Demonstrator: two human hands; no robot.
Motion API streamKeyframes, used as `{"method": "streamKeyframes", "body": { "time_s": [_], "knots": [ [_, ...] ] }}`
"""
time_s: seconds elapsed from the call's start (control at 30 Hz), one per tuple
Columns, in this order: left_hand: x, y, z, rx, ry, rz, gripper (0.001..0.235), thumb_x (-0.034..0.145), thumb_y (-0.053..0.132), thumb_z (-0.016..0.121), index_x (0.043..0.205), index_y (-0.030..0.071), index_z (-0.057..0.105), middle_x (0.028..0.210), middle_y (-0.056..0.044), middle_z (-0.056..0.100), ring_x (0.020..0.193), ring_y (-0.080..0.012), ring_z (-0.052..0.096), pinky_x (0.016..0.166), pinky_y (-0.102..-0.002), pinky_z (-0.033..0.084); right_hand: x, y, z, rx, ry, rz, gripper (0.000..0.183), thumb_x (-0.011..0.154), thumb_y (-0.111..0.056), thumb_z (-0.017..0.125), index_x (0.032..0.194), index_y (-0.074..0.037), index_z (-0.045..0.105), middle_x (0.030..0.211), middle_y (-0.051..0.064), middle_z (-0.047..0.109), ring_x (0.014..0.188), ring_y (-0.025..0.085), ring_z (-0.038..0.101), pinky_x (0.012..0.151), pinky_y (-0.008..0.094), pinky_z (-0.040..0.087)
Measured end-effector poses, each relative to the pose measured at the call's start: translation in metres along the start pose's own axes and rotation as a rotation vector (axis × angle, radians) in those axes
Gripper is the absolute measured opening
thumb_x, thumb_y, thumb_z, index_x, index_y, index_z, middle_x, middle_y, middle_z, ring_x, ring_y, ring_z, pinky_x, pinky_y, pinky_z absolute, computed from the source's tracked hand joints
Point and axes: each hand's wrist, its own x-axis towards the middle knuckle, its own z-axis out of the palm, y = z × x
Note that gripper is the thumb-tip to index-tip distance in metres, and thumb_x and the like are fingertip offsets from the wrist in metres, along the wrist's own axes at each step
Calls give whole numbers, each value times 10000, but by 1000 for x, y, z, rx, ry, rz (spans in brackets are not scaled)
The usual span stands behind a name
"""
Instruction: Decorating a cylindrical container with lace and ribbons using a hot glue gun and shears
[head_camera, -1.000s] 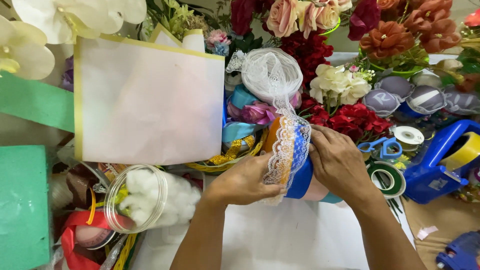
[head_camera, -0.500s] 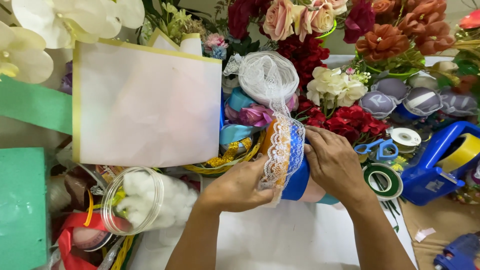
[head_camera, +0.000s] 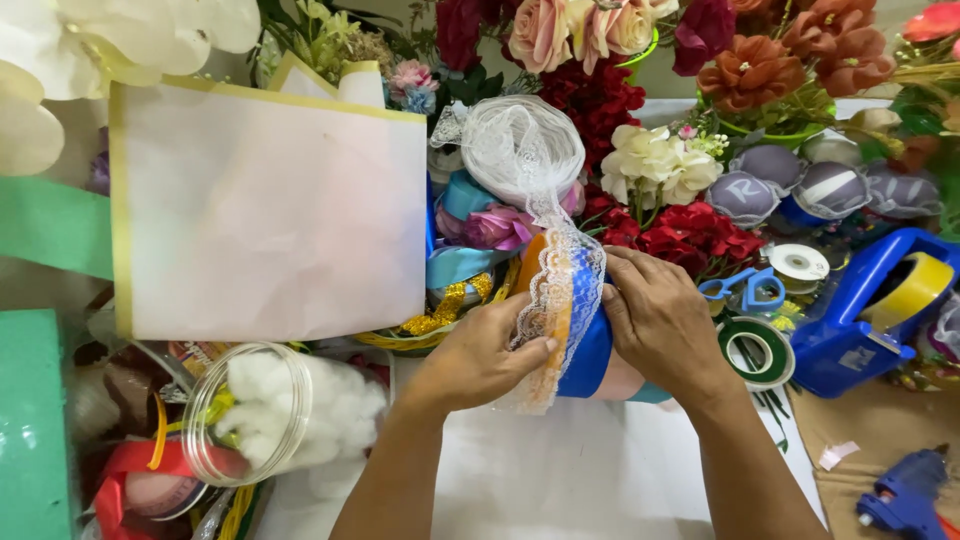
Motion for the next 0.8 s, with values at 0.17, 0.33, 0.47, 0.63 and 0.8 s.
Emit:
{"method": "streamKeyframes", "body": {
  "time_s": [0.17, 0.33, 0.47, 0.63, 0.8],
  "knots": [
    [14, -15, 15, -144, 48, 68, 451, 855, 145, 615, 1267, -26, 679, 1098, -242, 762, 1045, -367, 735, 943, -513, 568, 0, 4, -59, 88, 52, 33, 314, 1081, -241, 482, 1329, -149, 653, 1273, 101, 682, 1231, 334, 646, 1024, 457, 480],
    [23, -18, 26, -13, 132, -34, 250, 802, 261, 596, 995, 137, 694, 902, 33, 776, 788, -117, 658, 769, -304, 534, -36, 20, -125, -34, 50, 322, 350, 1071, -124, 551, 1389, -13, 642, 1346, 198, 684, 1241, 360, 635, 1013, 459, 471],
    [22, -12, 25, -196, 45, -58, 327, 804, 187, 607, 1090, 87, 729, 1032, 20, 800, 912, -93, 704, 845, -272, 577, -83, 33, -133, -218, -250, 659, 429, 1045, -334, 478, 1401, -155, 636, 1301, 105, 705, 1073, 301, 687, 836, 473, 543],
    [19, -8, 28, -280, 96, -13, 342, 798, 172, 609, 1098, 74, 743, 1065, 8, 791, 977, -90, 689, 909, -269, 563, -130, 29, -118, -31, -311, 759, 392, 968, -345, 543, 1303, -220, 702, 1283, -19, 742, 1140, 200, 702, 907, 382, 527],
    [23, -6, 29, -407, 111, -109, 338, 854, 211, 659, 1147, 55, 724, 1070, -37, 787, 967, -142, 723, 885, -315, 592, -115, -17, -111, 109, 20, 378, 314, 959, -115, 597, 1246, -21, 683, 1287, 163, 707, 1221, 301, 675, 1053, 434, 534]
  ]
}}
